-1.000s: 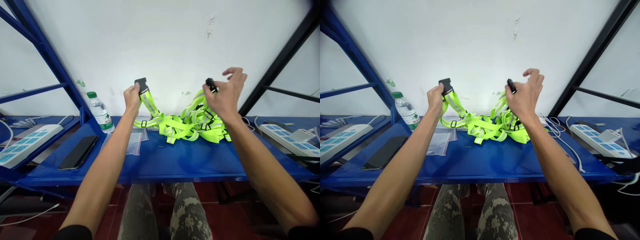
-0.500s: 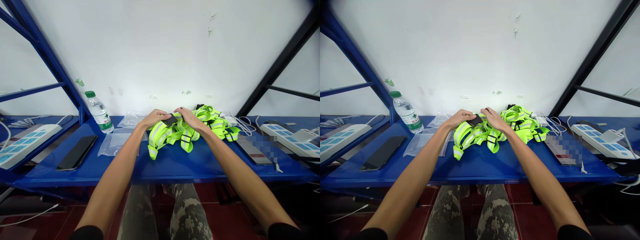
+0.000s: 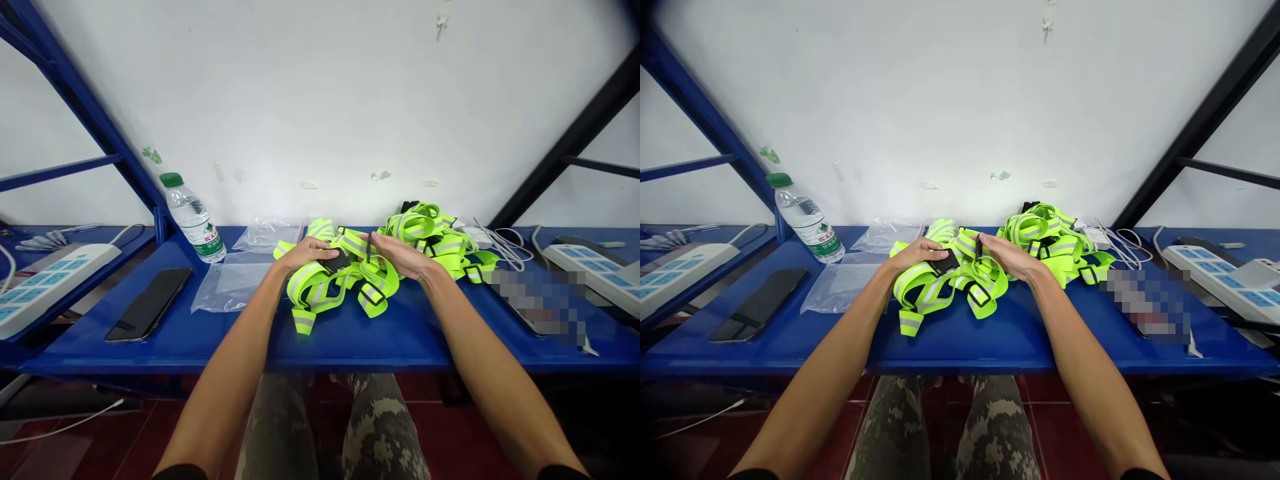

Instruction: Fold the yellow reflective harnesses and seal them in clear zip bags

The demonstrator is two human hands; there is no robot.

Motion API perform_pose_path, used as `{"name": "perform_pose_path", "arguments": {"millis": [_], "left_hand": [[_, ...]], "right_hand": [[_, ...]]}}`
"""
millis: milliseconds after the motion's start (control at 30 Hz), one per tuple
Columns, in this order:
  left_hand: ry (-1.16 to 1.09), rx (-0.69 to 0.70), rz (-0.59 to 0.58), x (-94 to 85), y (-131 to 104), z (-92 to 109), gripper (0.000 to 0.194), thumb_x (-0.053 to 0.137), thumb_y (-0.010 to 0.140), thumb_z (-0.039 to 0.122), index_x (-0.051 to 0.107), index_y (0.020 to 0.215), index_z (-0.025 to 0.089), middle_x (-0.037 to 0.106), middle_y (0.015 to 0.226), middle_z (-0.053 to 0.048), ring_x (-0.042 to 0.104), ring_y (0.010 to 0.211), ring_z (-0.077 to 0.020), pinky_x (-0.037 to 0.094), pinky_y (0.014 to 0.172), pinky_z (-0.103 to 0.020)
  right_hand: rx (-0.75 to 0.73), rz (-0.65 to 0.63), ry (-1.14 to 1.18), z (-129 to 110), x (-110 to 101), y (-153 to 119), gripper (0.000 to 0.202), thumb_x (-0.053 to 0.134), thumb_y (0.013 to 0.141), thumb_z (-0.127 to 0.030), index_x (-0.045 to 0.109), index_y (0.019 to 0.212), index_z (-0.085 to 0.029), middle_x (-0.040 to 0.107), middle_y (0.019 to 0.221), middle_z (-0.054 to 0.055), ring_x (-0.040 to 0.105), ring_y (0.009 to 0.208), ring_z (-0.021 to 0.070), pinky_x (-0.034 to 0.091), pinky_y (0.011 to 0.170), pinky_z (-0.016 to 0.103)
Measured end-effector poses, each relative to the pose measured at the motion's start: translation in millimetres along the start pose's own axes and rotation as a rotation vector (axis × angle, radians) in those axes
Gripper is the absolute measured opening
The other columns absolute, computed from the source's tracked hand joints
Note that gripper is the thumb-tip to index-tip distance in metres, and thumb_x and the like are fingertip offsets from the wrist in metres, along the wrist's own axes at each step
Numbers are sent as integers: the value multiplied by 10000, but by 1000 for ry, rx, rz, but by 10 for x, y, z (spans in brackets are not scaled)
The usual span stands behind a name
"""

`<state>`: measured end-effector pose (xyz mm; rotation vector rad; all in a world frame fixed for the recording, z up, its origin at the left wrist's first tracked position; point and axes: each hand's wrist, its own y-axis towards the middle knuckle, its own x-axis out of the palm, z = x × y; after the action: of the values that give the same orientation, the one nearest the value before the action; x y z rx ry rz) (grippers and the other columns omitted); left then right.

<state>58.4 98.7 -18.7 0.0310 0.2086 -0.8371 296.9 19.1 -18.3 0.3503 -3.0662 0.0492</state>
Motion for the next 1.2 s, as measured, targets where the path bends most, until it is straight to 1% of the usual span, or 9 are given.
{"name": "perform_pose_path", "arguments": {"millis": [100,233,667,767,833,933,1000,1067,1200], "left_hand": [[-23,-8,6,-11,-32,16,414,807,636,505,757,781,120,726,741,-48,637,667,-152,503,653,-255],[3,-11,-6,6,-47,40,416,821,611,494,761,771,114,728,748,-59,634,660,-154,504,639,-257],[149,101,-37,104,-17,41,434,746,702,535,773,872,137,728,853,-61,622,782,-155,467,720,-255],[131,88,-4,112,-21,49,435,744,702,536,774,841,124,729,834,-71,616,759,-158,464,698,-262],[82,89,72,100,-23,56,451,745,698,544,775,856,123,735,849,-77,616,751,-161,466,692,-266],[-1,96,197,73,-14,57,464,754,679,557,772,858,129,735,826,-65,611,718,-160,463,666,-264],[-60,110,268,65,2,50,452,762,668,559,762,815,132,725,775,-46,600,681,-150,458,647,-256],[-137,137,325,72,21,40,437,768,661,556,749,782,136,714,742,-27,591,653,-136,456,638,-248],[-181,177,322,132,47,29,453,767,656,570,740,777,135,714,755,-23,596,673,-134,460,668,-245]], "right_hand": [[-50,55,-120,94,-45,49,439,797,695,-446,709,1061,-218,711,1116,59,621,1083,217,437,1038,389],[-117,140,-149,115,-31,82,385,842,606,-462,743,865,-195,736,888,39,660,835,187,522,848,352],[-262,18,-649,-7,133,0,330,719,733,-488,736,765,-160,656,706,0,541,653,137,401,629,271],[-344,181,-580,28,150,44,379,766,679,-488,738,879,-167,705,845,46,592,740,165,450,676,292],[-413,388,-522,27,173,43,379,753,686,-524,708,802,-166,678,763,44,564,671,154,438,605,282],[-506,750,-510,-15,244,-24,507,618,797,-598,484,500,-209,441,480,-12,382,488,112,326,476,270],[-538,868,-561,-39,306,-84,600,544,849,-607,327,437,-229,302,431,-26,290,453,99,272,456,279],[-500,819,-619,-36,366,-117,629,539,849,-615,290,420,-227,271,417,-27,278,439,93,254,449,280],[-294,482,-477,49,452,-57,569,630,758,-656,459,465,-198,413,424,-24,406,446,106,304,438,259]]}}
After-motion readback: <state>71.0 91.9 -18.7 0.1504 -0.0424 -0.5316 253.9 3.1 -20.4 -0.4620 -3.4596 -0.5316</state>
